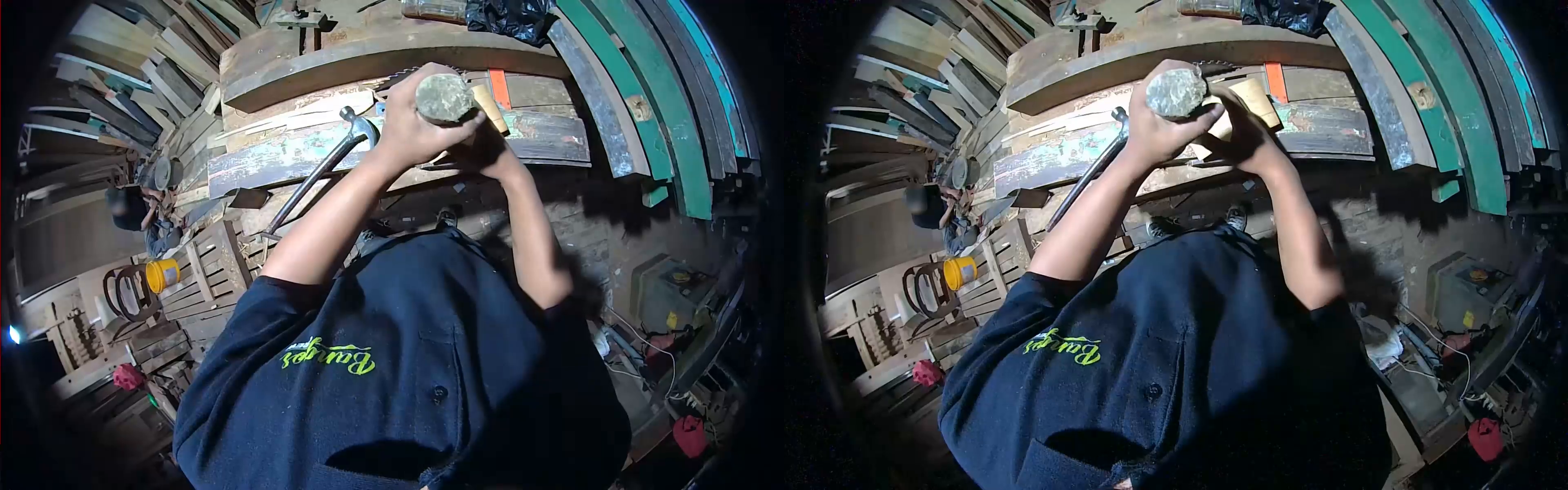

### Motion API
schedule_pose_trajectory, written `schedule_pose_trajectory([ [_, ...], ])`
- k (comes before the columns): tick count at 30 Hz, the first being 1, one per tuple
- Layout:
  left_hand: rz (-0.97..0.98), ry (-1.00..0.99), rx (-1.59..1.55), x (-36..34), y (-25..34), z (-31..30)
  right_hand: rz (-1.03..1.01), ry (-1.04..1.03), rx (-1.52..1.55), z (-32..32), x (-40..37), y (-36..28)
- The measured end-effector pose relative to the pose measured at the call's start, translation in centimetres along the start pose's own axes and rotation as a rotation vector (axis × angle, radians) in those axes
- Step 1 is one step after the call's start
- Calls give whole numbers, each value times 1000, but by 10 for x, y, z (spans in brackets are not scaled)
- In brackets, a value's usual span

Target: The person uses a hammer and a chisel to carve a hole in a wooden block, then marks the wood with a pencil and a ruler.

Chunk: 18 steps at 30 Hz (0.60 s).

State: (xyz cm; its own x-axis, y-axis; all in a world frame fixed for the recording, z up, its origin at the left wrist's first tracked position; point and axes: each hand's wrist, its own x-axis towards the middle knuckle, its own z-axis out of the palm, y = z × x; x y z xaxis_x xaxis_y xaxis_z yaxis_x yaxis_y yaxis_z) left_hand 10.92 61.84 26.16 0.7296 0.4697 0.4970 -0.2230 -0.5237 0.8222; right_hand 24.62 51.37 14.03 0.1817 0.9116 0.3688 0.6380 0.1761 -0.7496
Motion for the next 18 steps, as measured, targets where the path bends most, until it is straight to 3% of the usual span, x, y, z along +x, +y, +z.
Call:
schedule_pose_trajectory([
  [2,192,-14,265,7,-1,-4,95,-13,92,-21,10,-44],
  [4,95,22,411,9,5,-4,190,-49,485,-33,22,-64],
  [5,147,-7,466,11,2,-9,167,-56,455,-34,28,-64],
  [6,116,-23,421,8,5,-13,74,-50,438,-31,30,-53],
  [8,76,-55,259,2,13,-34,-6,48,709,-22,44,-56],
  [9,-20,-18,212,-5,9,-48,161,31,815,-22,51,-75],
  [12,-367,-25,287,-57,-26,-104,27,42,811,-21,62,-78],
  [14,-544,-74,675,-115,-52,-133,85,56,771,-21,62,-75],
  [16,-668,-161,937,-168,-67,-153,152,94,842,-21,61,-77],
  [18,-567,-118,964,-197,-60,-157,53,154,817,-16,63,-72],
])
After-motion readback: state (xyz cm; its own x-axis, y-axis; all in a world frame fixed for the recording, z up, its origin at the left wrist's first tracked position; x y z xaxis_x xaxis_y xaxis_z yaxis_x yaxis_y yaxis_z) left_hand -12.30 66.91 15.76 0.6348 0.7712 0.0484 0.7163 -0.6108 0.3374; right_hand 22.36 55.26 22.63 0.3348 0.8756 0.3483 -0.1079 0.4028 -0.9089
